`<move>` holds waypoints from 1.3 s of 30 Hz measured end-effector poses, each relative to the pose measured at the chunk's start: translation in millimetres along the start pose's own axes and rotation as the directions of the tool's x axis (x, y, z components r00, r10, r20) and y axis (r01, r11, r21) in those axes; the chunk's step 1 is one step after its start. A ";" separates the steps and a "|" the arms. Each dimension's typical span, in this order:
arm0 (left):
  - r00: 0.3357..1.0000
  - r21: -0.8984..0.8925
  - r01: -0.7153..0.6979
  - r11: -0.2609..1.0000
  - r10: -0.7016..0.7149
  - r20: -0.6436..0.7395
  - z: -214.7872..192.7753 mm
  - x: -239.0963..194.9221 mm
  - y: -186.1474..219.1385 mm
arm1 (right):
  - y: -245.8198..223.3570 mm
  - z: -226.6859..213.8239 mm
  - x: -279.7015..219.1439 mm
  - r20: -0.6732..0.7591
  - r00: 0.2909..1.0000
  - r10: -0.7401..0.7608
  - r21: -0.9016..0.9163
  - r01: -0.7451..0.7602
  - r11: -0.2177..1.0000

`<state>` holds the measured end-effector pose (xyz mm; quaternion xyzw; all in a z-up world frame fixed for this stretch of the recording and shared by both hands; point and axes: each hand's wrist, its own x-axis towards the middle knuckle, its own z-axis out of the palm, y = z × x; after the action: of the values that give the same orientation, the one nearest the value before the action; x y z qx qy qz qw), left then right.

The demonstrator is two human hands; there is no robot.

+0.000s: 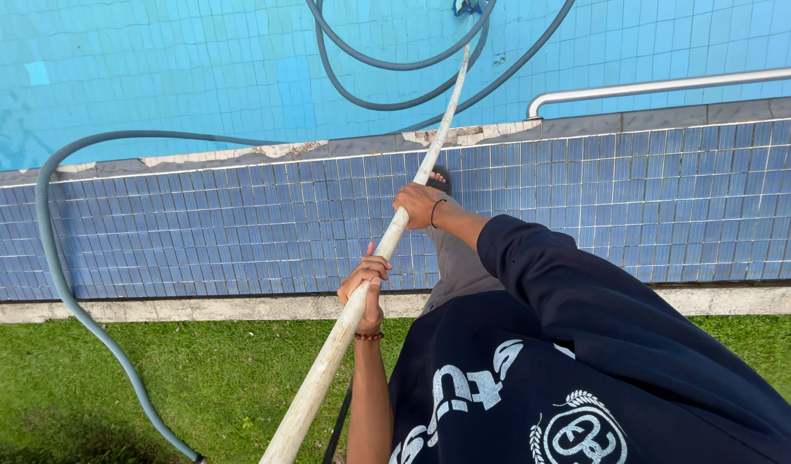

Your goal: The person uses a long pole with a pool vacuum head to clean the bottom of a tiled swimming pool. They move the vacuum head back and forth along the pool floor, adjusting their grip and position as needed.

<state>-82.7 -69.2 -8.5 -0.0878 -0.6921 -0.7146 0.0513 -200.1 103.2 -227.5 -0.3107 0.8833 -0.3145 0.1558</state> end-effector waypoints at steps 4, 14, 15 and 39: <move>1.000 0.004 -0.006 1.000 0.006 0.020 -22.1 35.1 1.7 | 0.8 -11.3 41.2 0.067 0.994 0.080 0.019 -0.082 0.996; 0.997 -0.021 0.075 0.997 -0.074 0.008 -79.1 90.9 10.8 | -15.0 -12.9 117.4 0.063 0.995 0.071 0.000 -0.071 0.997; 0.996 -0.017 0.085 0.996 -0.085 0.000 -83.1 93.7 9.7 | -14.3 -12.1 123.2 0.067 0.995 0.075 0.008 -0.076 0.997; 0.992 -0.002 0.122 0.992 -0.122 0.014 -117.4 163.2 -49.0 | 42.0 -11.4 195.4 0.100 0.993 0.061 -0.033 -0.058 0.998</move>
<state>-258.5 -176.7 -27.6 -0.0501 -0.6955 -0.7167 0.0026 -372.5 7.5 -261.9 -0.3022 0.8877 -0.2805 0.2049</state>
